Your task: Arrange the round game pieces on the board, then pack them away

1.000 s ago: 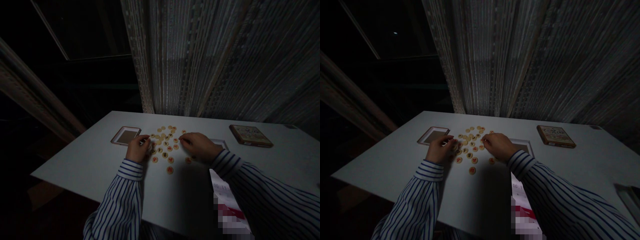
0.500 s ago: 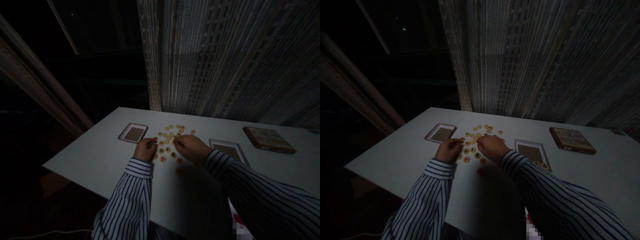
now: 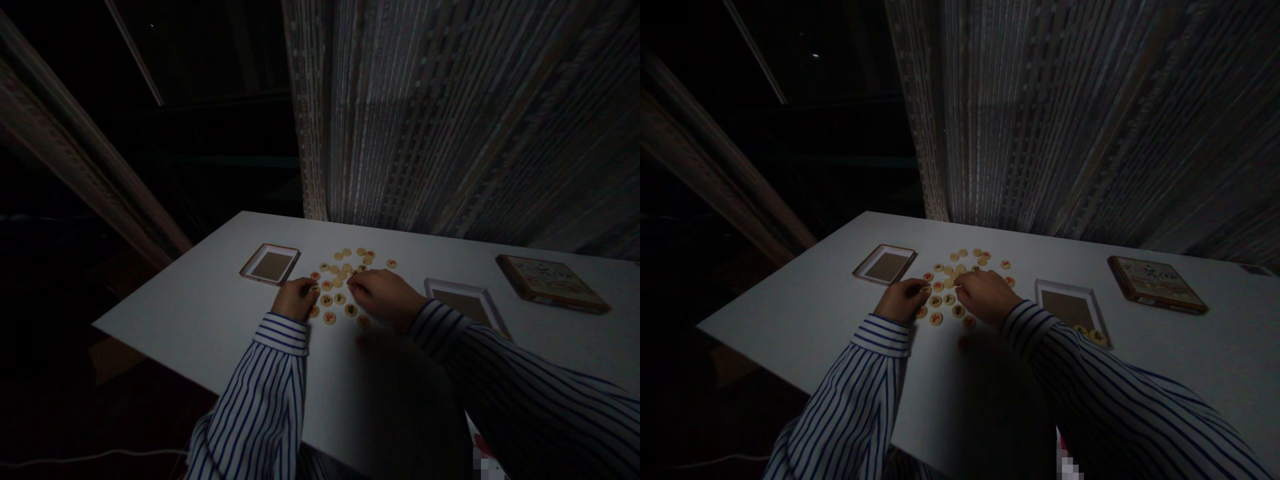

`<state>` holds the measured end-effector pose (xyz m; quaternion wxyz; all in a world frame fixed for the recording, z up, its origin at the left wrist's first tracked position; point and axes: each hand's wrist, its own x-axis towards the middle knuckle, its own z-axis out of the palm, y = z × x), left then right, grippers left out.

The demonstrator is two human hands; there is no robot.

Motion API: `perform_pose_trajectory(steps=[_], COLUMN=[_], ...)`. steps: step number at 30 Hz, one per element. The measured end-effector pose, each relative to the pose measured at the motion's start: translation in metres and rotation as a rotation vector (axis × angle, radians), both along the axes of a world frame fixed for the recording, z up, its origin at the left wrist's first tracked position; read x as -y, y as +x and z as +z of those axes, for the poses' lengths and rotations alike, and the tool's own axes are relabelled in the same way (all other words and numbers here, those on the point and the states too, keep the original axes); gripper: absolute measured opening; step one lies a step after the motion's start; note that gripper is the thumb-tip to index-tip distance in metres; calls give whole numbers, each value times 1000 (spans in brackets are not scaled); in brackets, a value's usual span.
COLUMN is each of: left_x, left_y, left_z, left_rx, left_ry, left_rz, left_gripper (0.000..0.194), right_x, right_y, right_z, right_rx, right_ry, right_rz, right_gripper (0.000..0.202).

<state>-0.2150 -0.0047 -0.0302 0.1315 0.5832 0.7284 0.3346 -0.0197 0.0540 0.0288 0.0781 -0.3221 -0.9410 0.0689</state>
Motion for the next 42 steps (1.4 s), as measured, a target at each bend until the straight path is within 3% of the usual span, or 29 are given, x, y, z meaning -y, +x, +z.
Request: perform_pose_trajectory(steps=[14, 27, 42], left_x=[0, 5, 12], left_y=[-1, 9, 26], left_z=[-2, 3, 18], left_rx=[19, -89, -193], left_ry=[-17, 387, 538], left_rz=[11, 42, -71], left_gripper=[26, 23, 29], right_x=[4, 4, 13], right_y=[2, 14, 42], right_z=[5, 10, 21], right_rx=[18, 1, -14], right_ry=[-25, 5, 10], right_rz=[-6, -29, -78], right_gripper=[30, 31, 32])
